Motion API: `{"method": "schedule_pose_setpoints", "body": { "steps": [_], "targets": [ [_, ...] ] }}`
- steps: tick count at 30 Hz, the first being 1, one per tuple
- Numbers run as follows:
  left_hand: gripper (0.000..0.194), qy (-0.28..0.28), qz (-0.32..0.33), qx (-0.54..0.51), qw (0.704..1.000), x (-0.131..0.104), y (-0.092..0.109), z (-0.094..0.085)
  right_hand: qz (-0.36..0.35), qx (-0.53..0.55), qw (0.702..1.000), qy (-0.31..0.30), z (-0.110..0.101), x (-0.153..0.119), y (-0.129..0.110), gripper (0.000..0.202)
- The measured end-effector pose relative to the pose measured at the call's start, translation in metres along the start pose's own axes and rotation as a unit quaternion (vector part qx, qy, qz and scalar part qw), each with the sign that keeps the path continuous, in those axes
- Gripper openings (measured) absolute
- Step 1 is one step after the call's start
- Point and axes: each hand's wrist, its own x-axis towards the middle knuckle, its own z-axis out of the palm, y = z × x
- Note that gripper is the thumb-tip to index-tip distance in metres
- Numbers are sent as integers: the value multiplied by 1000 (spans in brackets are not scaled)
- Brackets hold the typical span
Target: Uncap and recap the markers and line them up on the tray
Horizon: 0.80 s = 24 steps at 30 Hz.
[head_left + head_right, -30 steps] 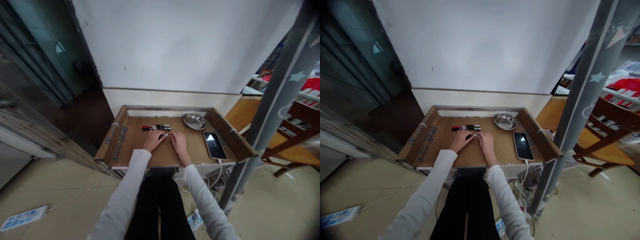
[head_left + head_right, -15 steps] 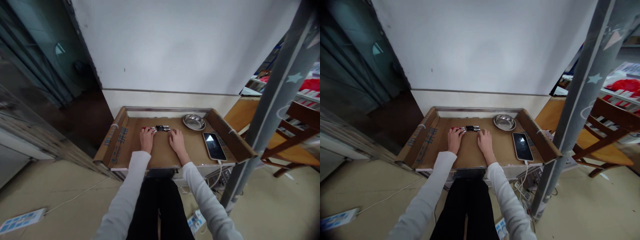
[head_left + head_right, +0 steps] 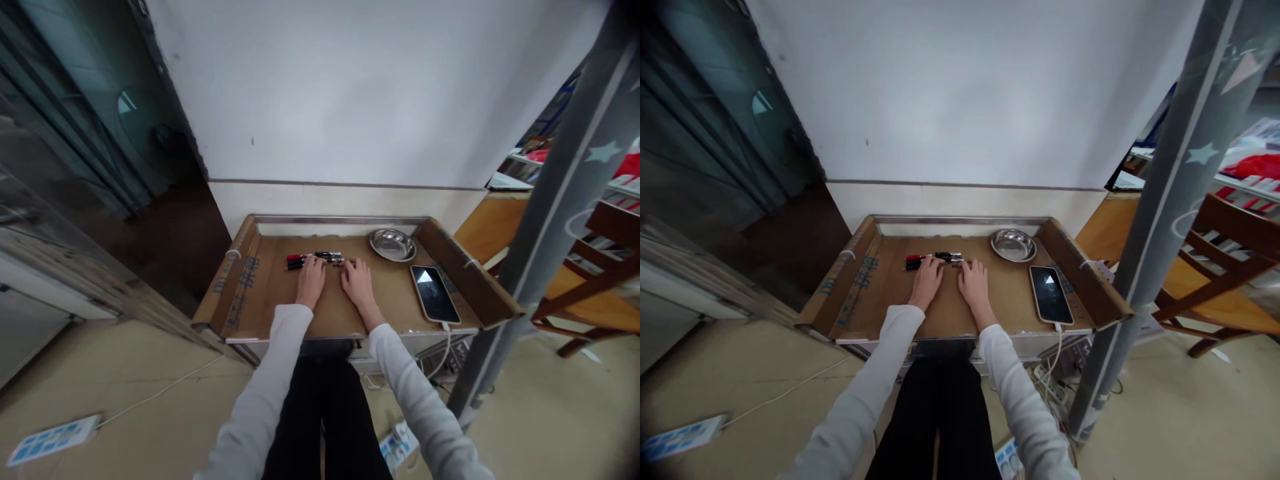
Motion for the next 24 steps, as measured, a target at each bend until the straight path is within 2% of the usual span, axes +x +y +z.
{"method": "schedule_pose_setpoints", "body": {
  "steps": [4, 8, 12, 14, 19, 22, 24],
  "targets": [
    [13, -18, -11, 42, 999, 3, 6, 3, -3, -6, 1000, 5, 2, 1, 1, 27],
    [15, -9, -16, 57, 998, 3, 5, 0, 1, -10, 1000, -1, 3, 1, 1, 21],
    [13, -24, -31, 54, 998, 2, 4, -1, 14, -19, 1000, 0, 4, 1, 2, 20],
    [13, -32, -21, 45, 998, 3, 4, -1, 10, -20, 1000, -2, 4, 1, 2, 20],
    [12, -66, 63, -9, 996, 4, 3, -1, -36, 2, 999, -16, 0, 1, 1, 24],
    [13, -69, 57, -42, 995, 3, 4, -2, -54, 20, 998, -21, -4, 1, 0, 27],
    [13, -65, 38, -68, 995, 3, 5, -3, -42, 23, 999, -14, -5, 1, 0, 27]
  ]
}}
